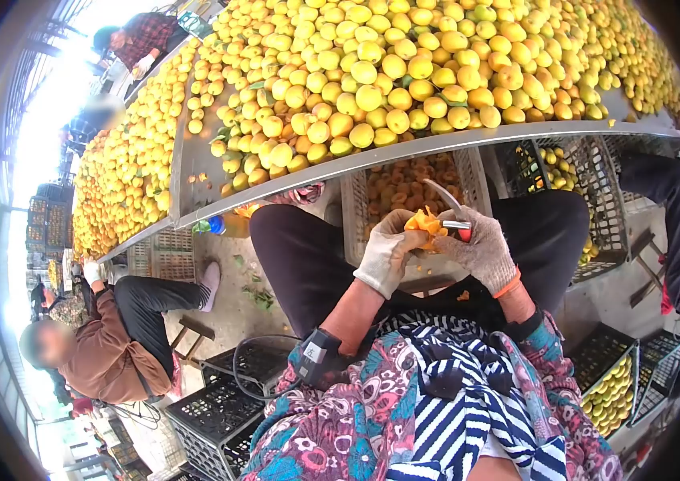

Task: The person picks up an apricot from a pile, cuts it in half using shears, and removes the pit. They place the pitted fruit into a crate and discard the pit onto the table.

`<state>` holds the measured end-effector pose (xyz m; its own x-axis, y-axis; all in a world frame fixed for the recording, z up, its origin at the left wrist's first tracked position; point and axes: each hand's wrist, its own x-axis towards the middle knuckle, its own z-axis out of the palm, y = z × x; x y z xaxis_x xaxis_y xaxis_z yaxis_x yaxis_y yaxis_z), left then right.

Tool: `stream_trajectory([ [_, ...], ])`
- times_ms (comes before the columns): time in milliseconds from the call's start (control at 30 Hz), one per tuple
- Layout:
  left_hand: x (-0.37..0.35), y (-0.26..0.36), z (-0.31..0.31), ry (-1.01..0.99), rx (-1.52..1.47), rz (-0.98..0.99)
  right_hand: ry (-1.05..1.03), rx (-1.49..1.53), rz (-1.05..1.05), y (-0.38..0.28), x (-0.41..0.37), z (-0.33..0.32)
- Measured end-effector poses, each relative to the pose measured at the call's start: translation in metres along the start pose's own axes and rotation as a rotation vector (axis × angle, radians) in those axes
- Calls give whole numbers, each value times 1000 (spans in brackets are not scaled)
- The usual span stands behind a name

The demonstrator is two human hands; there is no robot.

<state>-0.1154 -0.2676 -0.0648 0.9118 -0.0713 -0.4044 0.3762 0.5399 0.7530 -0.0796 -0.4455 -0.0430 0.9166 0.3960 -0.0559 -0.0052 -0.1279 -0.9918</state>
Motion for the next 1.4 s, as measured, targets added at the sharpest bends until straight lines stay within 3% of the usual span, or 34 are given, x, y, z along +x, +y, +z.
stream_trajectory([
  [33,1,1,-2,-2,-13,10,7,40,16,-1,0,3],
  [133,1,-3,-1,-21,-60,43,-21,220,324,-11,-4,0],
  [300,4,-7,3,-78,-220,57,37,813,530,-3,-1,6],
  [367,6,-9,0,-118,-253,35,68,1025,589,-2,-2,8],
  [533,4,4,4,-170,-451,30,48,1096,477,-5,2,-7],
  [667,8,10,2,-95,-379,143,0,1110,405,-1,3,-17],
  [767,16,16,7,43,-83,256,42,1050,375,-9,2,-17],
  [800,19,20,7,105,149,250,42,1000,363,-8,2,-17],
  [833,24,22,5,162,632,450,50,947,348,-10,2,-19],
  [900,24,32,10,161,764,425,115,811,403,-21,-2,-20],
  [967,35,19,1,153,608,502,127,704,365,-17,-4,-20],
  [1033,24,25,11,192,638,456,134,623,322,-22,-7,-19],
  [1133,27,17,3,101,439,386,125,596,284,-33,-10,-20],
  [1333,15,22,27,117,479,263,139,625,157,-38,-23,-29],
  [1400,11,24,31,101,507,269,167,602,215,-47,-31,-37],
])
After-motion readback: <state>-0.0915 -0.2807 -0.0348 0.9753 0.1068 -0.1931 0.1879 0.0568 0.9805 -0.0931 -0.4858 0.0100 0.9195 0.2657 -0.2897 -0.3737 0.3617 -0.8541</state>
